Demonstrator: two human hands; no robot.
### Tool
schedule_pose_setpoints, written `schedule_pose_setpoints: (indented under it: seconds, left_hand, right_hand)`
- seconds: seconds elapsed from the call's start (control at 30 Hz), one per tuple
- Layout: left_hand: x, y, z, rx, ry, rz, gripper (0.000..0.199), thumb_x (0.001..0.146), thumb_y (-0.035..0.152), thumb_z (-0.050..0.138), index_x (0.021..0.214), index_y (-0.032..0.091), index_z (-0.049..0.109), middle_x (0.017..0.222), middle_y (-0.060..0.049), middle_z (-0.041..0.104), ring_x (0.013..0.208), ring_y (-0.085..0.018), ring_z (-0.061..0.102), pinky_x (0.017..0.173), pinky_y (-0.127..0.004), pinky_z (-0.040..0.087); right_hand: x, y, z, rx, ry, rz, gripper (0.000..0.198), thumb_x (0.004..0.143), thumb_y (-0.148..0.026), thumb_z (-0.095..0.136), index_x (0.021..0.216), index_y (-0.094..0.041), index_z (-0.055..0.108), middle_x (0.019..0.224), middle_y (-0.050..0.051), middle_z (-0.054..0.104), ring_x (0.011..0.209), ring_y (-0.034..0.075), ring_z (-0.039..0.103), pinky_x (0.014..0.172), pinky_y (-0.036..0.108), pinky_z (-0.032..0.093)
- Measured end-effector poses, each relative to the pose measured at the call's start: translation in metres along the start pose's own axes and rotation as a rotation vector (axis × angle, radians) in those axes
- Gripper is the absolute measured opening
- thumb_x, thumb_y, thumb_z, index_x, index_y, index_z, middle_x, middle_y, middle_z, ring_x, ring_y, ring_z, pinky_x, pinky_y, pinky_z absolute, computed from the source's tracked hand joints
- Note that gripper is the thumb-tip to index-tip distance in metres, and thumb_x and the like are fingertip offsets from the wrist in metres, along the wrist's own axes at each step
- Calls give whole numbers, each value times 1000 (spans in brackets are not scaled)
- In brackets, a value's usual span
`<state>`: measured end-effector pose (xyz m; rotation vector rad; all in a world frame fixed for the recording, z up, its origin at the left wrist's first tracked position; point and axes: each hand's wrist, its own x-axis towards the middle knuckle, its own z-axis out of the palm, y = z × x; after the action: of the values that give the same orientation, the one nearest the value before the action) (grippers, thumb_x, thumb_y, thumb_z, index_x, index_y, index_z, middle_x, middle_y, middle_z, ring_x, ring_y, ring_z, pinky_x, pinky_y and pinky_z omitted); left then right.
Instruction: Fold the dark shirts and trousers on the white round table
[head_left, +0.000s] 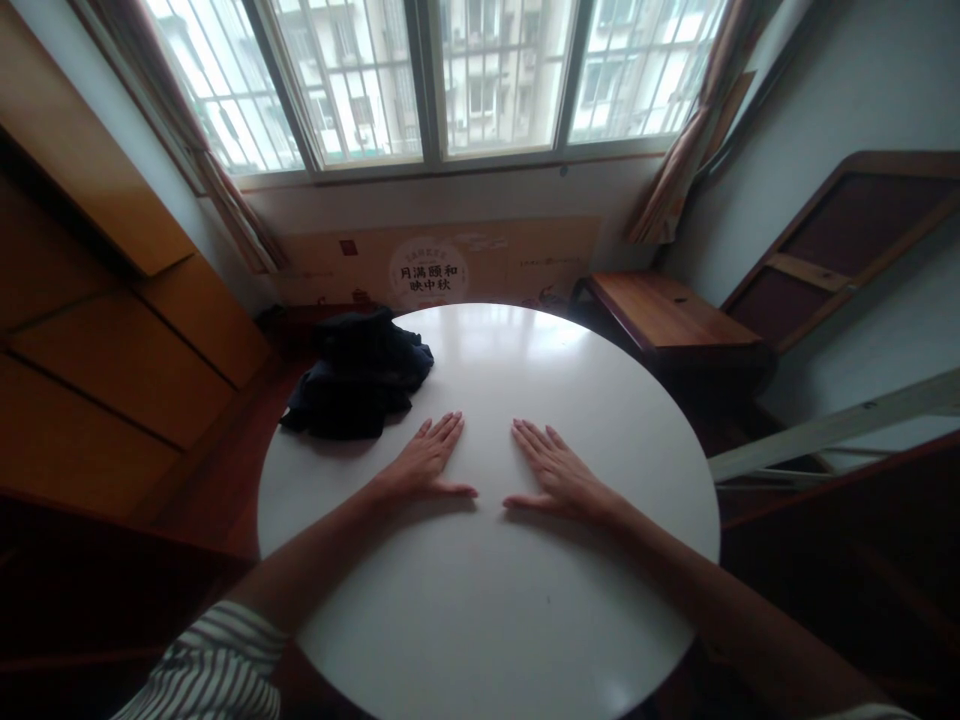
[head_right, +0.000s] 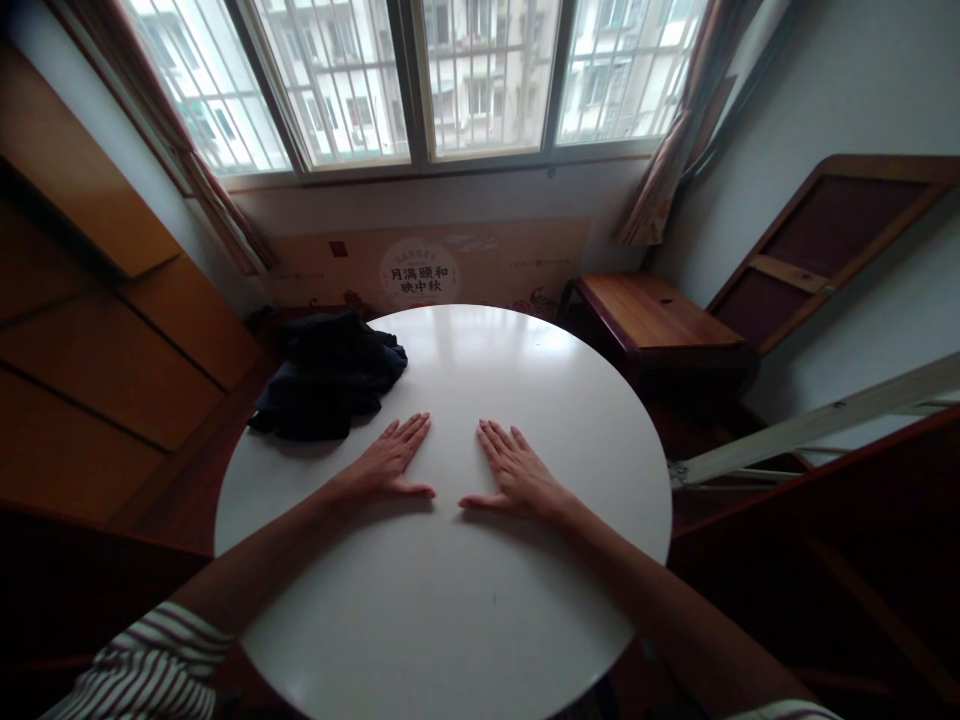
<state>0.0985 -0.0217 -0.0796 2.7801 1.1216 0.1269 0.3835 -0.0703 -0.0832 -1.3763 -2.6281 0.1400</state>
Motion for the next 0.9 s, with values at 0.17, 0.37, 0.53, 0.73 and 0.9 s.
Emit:
schedule_pose_setpoints:
  seconds: [0.17, 0.37, 0.53, 0.73, 0.9]
  left_hand:
    - [0, 0, -2, -26, 13, 2, 122, 71, 89, 46, 157, 9, 13, 162, -21, 16, 150, -33, 15, 120, -50, 12]
    - [2, 6, -6, -87, 106, 21, 85, 88, 72, 46, 148, 13, 39, 153, -19, 39, 143, -32, 36, 117, -49, 25]
    - [3, 6, -6, -118, 408, -67, 49, 103, 40, 34, 74, 21, 67, 72, -7, 70, 72, -19, 67, 81, -33, 49]
    - [-2, -28, -65, 94, 700, -432, 45, 98, 46, 45, 67, 19, 64, 58, -4, 62, 56, -16, 59, 60, -26, 40]
    - [8, -78, -130, 158, 742, -709, 48, 83, 55, 65, 113, 18, 66, 76, -9, 71, 77, -29, 67, 72, -36, 48]
  right_hand:
    - [0, 1, 3, 7, 14, -12, 115, 80, -84, 44, 157, -4, 15, 159, 24, 19, 149, 36, 17, 120, 54, 16]
    - [0, 2, 3, 72, 122, -39, 96, 82, -75, 52, 150, -9, 37, 154, 24, 36, 143, 37, 31, 115, 57, 26]
    - [-2, -3, -3, 242, 428, -43, 33, 100, -32, 41, 80, -21, 65, 82, 9, 67, 80, 21, 64, 75, 34, 51]
    - [-2, -7, -8, 290, 544, -78, 32, 97, -25, 44, 66, -23, 47, 64, 1, 50, 59, 16, 50, 59, 28, 40]
    - [-2, -7, -7, 309, 510, -92, 31, 94, -23, 45, 63, -23, 44, 62, 0, 50, 56, 14, 48, 57, 27, 38]
